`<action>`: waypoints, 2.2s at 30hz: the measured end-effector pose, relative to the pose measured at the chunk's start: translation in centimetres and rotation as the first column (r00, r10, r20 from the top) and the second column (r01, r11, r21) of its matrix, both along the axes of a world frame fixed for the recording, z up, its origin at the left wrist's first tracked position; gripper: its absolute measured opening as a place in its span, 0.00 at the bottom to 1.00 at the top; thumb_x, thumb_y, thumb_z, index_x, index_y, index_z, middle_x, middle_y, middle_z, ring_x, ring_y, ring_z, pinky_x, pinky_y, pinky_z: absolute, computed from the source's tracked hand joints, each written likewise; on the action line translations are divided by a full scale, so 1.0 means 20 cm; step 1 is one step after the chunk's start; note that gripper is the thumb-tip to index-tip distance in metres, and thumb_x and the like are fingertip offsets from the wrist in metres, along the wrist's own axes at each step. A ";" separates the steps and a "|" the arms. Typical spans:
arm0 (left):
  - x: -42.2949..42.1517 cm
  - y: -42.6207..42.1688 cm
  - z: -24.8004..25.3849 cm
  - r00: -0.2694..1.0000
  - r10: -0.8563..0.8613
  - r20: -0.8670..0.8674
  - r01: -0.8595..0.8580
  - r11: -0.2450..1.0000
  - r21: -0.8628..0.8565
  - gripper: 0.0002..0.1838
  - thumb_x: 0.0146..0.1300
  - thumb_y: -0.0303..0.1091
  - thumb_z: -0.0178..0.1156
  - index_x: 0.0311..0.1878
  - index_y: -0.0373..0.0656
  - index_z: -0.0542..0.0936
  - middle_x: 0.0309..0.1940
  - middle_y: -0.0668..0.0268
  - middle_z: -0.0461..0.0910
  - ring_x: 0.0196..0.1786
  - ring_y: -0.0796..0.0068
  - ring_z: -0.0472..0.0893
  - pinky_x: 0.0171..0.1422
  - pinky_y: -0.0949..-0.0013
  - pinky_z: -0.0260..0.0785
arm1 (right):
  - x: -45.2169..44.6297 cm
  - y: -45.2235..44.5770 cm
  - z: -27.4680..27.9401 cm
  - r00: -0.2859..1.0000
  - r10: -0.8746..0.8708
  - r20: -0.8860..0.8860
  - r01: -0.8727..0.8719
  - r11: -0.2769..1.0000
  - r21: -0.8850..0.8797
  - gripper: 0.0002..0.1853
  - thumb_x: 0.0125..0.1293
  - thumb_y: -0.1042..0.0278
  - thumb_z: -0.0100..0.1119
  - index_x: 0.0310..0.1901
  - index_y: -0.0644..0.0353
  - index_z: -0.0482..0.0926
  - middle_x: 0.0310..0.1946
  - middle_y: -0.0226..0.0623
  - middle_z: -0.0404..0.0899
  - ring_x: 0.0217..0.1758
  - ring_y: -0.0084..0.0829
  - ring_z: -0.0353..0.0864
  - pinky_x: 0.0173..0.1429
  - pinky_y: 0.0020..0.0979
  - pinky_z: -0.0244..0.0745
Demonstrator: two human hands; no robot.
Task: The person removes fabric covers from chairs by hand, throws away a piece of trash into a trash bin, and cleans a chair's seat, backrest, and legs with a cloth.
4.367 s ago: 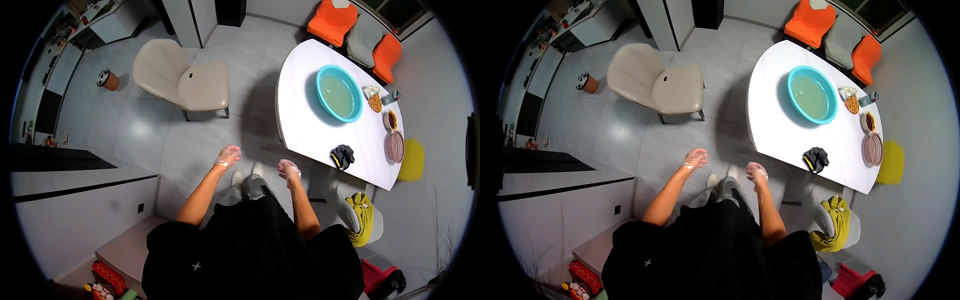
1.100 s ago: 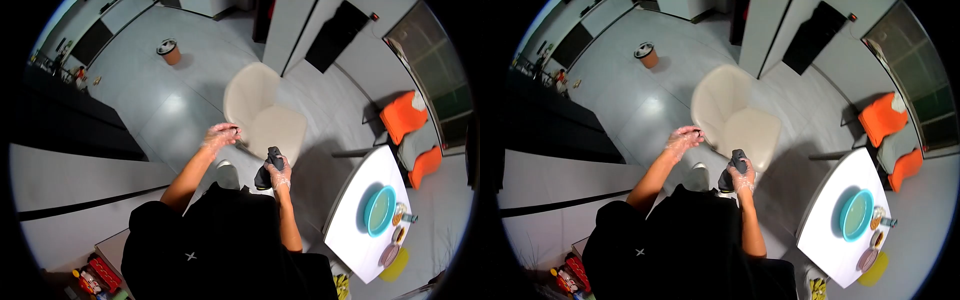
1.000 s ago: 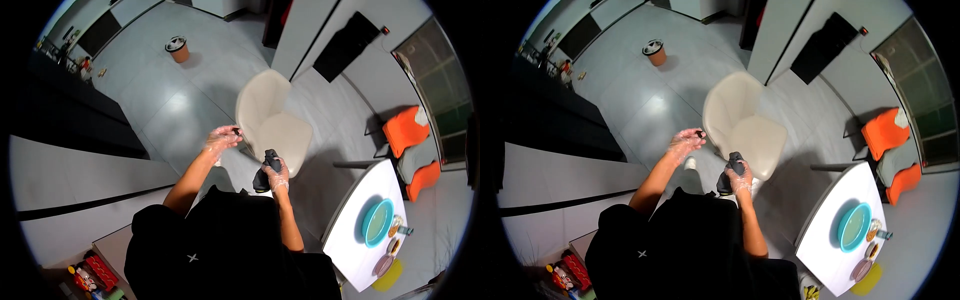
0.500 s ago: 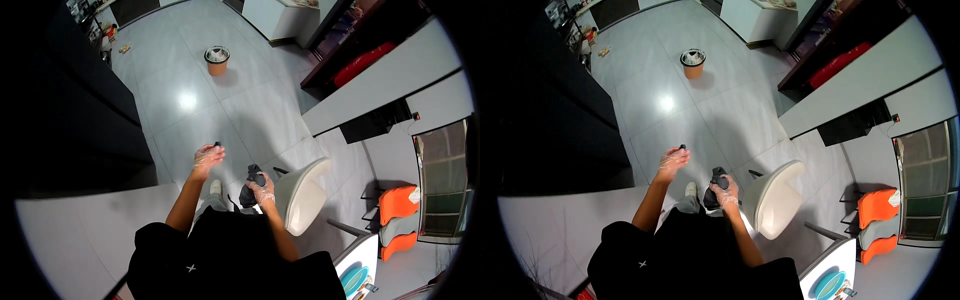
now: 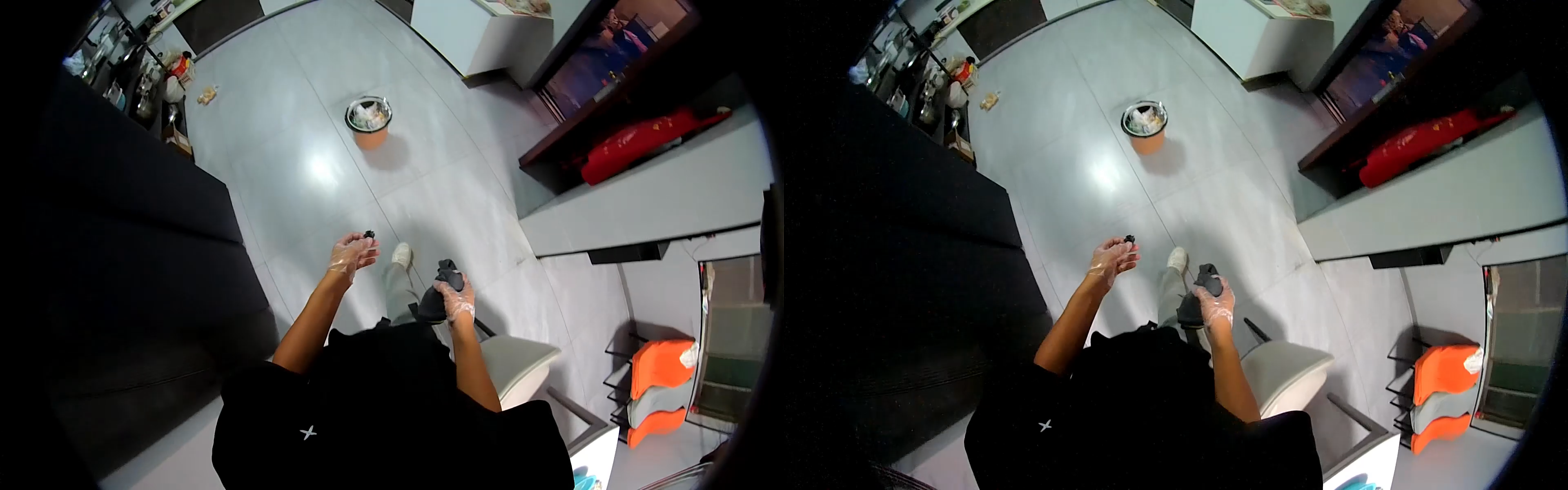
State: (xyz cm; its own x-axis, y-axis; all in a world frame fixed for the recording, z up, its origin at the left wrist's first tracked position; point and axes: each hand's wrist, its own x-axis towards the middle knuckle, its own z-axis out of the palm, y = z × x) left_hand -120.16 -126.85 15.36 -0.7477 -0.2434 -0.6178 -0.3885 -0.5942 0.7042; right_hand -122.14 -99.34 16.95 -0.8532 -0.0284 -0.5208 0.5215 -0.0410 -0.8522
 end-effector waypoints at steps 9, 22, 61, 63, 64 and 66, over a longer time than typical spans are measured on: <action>-0.93 -0.42 0.24 0.999 0.021 -0.040 -0.022 1.000 -0.007 0.08 0.69 0.31 0.60 0.47 0.44 0.72 0.43 0.54 0.84 0.38 0.62 0.86 0.40 0.64 0.83 | -1.26 -0.36 0.08 0.989 0.118 -0.091 -0.106 0.987 0.125 0.26 0.51 0.66 0.74 0.52 0.61 0.76 0.40 0.39 0.81 0.40 0.32 0.80 0.48 0.33 0.78; -2.20 -1.20 -0.47 0.966 -0.037 0.256 0.054 0.997 -0.057 0.09 0.69 0.39 0.59 0.44 0.45 0.77 0.35 0.66 0.80 0.32 0.71 0.80 0.39 0.67 0.76 | -1.98 -0.88 -0.09 0.989 0.042 -0.141 -0.003 0.963 0.270 0.25 0.51 0.62 0.76 0.49 0.60 0.78 0.42 0.46 0.82 0.43 0.35 0.79 0.51 0.36 0.76; -2.69 -0.31 -0.39 0.457 -0.890 0.004 0.872 0.449 0.194 0.08 0.68 0.36 0.62 0.46 0.45 0.79 0.33 0.68 0.80 0.31 0.78 0.78 0.33 0.71 0.73 | -1.90 -1.10 -0.12 0.799 -0.600 0.038 0.561 0.766 0.316 0.22 0.58 0.77 0.72 0.53 0.59 0.74 0.40 0.28 0.81 0.40 0.20 0.78 0.48 0.24 0.74; -2.59 -0.08 -0.32 0.347 -0.931 -0.110 0.932 0.329 0.149 0.08 0.68 0.34 0.62 0.47 0.44 0.79 0.33 0.68 0.79 0.31 0.79 0.78 0.32 0.72 0.71 | -1.79 -0.98 -0.09 0.780 -0.625 0.000 0.587 0.732 0.346 0.20 0.59 0.78 0.71 0.52 0.58 0.75 0.40 0.27 0.81 0.40 0.20 0.78 0.48 0.25 0.74; -2.53 0.03 -0.31 0.312 -0.934 -0.174 0.948 0.294 0.121 0.08 0.68 0.33 0.61 0.48 0.44 0.79 0.33 0.69 0.79 0.30 0.80 0.77 0.32 0.73 0.71 | -1.69 -0.92 -0.11 0.725 -0.689 -0.002 0.658 0.691 0.301 0.20 0.58 0.78 0.71 0.51 0.58 0.75 0.39 0.27 0.81 0.40 0.20 0.78 0.48 0.25 0.75; -2.36 0.26 -0.25 0.242 -0.945 -0.219 0.970 0.241 0.030 0.08 0.67 0.31 0.60 0.48 0.43 0.79 0.33 0.69 0.79 0.30 0.81 0.76 0.31 0.74 0.69 | -1.45 -0.78 -0.13 0.597 -0.802 -0.003 0.788 0.586 0.191 0.20 0.57 0.79 0.71 0.50 0.58 0.75 0.38 0.28 0.81 0.40 0.21 0.78 0.47 0.27 0.75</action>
